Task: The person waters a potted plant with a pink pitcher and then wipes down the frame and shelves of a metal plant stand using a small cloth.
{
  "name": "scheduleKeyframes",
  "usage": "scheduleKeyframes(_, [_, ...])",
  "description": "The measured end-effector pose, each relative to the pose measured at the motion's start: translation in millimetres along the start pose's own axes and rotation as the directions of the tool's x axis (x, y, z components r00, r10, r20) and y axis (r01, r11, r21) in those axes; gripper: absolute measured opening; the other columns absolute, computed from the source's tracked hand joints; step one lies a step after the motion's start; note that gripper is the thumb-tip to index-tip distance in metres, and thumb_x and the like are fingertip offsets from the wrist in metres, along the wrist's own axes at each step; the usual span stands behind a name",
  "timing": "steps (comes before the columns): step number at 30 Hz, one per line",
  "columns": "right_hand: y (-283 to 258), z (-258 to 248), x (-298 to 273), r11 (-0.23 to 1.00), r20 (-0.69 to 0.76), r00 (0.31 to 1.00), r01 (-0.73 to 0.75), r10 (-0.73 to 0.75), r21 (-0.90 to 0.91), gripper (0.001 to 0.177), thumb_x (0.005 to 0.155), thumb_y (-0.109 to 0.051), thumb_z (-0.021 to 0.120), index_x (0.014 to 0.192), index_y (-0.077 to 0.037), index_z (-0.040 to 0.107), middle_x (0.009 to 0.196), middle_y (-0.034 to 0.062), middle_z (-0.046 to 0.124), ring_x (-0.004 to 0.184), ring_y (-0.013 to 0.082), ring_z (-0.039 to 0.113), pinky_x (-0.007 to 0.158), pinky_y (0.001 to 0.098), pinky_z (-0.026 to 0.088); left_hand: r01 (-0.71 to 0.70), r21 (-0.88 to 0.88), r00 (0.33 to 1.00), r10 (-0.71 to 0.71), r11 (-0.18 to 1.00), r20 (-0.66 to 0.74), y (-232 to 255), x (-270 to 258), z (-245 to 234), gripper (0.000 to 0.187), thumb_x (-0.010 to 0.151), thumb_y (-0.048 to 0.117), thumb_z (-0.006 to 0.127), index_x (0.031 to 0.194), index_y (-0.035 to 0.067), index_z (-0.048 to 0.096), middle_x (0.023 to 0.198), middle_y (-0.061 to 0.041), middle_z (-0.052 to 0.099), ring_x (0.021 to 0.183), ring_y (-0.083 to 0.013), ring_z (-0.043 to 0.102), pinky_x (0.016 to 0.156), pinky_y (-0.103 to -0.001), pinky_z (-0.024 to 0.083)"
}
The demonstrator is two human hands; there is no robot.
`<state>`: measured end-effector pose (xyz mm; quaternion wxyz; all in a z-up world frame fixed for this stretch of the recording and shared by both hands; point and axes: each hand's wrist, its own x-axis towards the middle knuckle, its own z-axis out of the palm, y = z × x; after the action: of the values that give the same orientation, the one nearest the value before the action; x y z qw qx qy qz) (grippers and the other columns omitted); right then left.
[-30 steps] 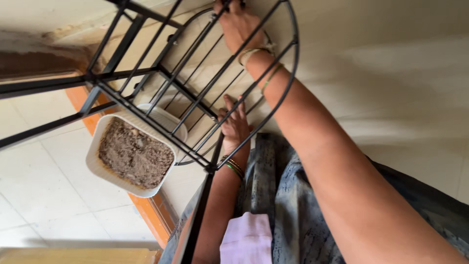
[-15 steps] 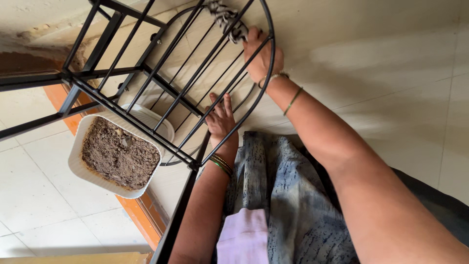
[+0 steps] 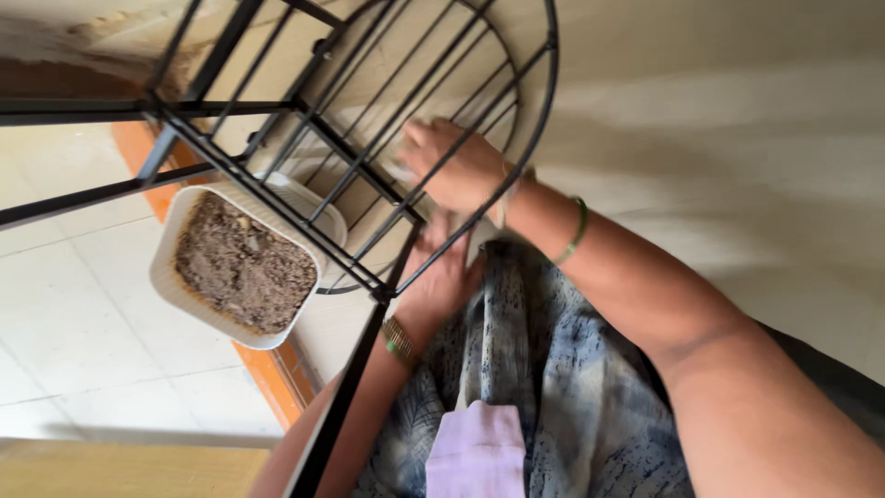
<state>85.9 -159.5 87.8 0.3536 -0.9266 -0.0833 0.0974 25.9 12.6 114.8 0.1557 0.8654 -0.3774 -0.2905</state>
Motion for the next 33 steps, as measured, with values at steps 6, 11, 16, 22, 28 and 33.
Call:
scheduleKeyframes(6, [-31, 58, 126, 0.956, -0.132, 0.991, 0.049, -0.011, 0.288, 0.029, 0.091, -0.023, 0.073, 0.114, -0.005, 0.067, 0.12, 0.013, 0.061, 0.106, 0.036, 0.063, 0.091, 0.0466, 0.052, 0.3, -0.258, 0.953, -0.299, 0.918, 0.041, -5, -44, -35, 0.037, 0.086, 0.033, 0.072, 0.119, 0.017, 0.069, 0.116, -0.009, 0.072, 0.105, -0.0308, 0.07, 0.093, -0.043, 0.054])
scheduleKeyframes(11, [-31, 123, 130, 0.992, -0.269, 0.958, 0.119, -0.103, 0.044, 0.023, 0.088, -0.006, 0.069, 0.11, -0.006, 0.071, 0.133, 0.0114, 0.057, 0.124, 0.0364, 0.056, 0.101, 0.0411, 0.051, 0.583, -0.122, 0.803, -0.546, 0.803, 0.239, -51, -29, -24, 0.041, 0.092, 0.044, 0.066, 0.119, 0.013, 0.068, 0.112, -0.012, 0.072, 0.104, -0.0316, 0.07, 0.089, -0.046, 0.055])
scheduleKeyframes(16, [-21, 95, 61, 0.979, -0.015, 0.989, 0.149, -0.149, 0.138, 0.018, 0.083, -0.003, 0.07, 0.1, -0.007, 0.075, 0.135, 0.0082, 0.055, 0.12, 0.0332, 0.05, 0.103, 0.0414, 0.047, 0.6, -0.25, 0.8, -0.573, 0.76, 0.179, -63, -25, -16, 0.059, 0.083, 0.043, 0.069, 0.132, 0.013, 0.056, 0.113, -0.009, 0.073, 0.105, -0.0301, 0.07, 0.088, -0.045, 0.055])
scheduleKeyframes(22, [-12, 92, 8, 0.958, 0.045, 0.957, 0.288, -0.288, -0.004, 0.02, 0.081, -0.006, 0.068, 0.1, -0.005, 0.073, 0.122, 0.0093, 0.059, 0.122, 0.0282, 0.052, 0.105, 0.039, 0.047, 0.59, -0.253, 0.803, -0.589, 0.766, 0.089, -66, -40, -15, 0.074, 0.082, 0.037, 0.075, 0.14, 0.008, 0.039, 0.121, -0.017, 0.066, 0.107, -0.0384, 0.068, 0.085, -0.05, 0.055])
scheduleKeyframes(28, [-30, 76, -54, 0.983, 0.138, 0.99, 0.055, -0.031, -0.174, 0.031, 0.074, -0.006, 0.063, 0.103, -0.005, 0.073, 0.112, 0.0108, 0.061, 0.111, 0.0275, 0.055, 0.093, 0.0401, 0.046, 0.503, -0.376, 0.825, -0.562, 0.778, -0.059, -55, -47, -21, 0.082, 0.075, 0.022, 0.079, 0.144, 0.009, 0.036, 0.134, -0.023, 0.056, 0.113, -0.0458, 0.06, 0.087, -0.053, 0.051])
scheduleKeyframes(33, [-43, 94, -85, 0.985, 0.082, 0.997, 0.016, -0.002, -0.17, 0.018, 0.089, -0.021, 0.06, 0.096, -0.01, 0.072, 0.11, 0.0075, 0.063, 0.109, 0.0267, 0.057, 0.091, 0.0427, 0.045, 0.047, -0.406, 0.88, -0.23, 0.913, -0.415, -53, -32, -15, 0.07, 0.075, 0.004, 0.072, 0.141, 0.006, 0.046, 0.138, -0.022, 0.055, 0.126, -0.043, 0.058, 0.103, -0.048, 0.051])
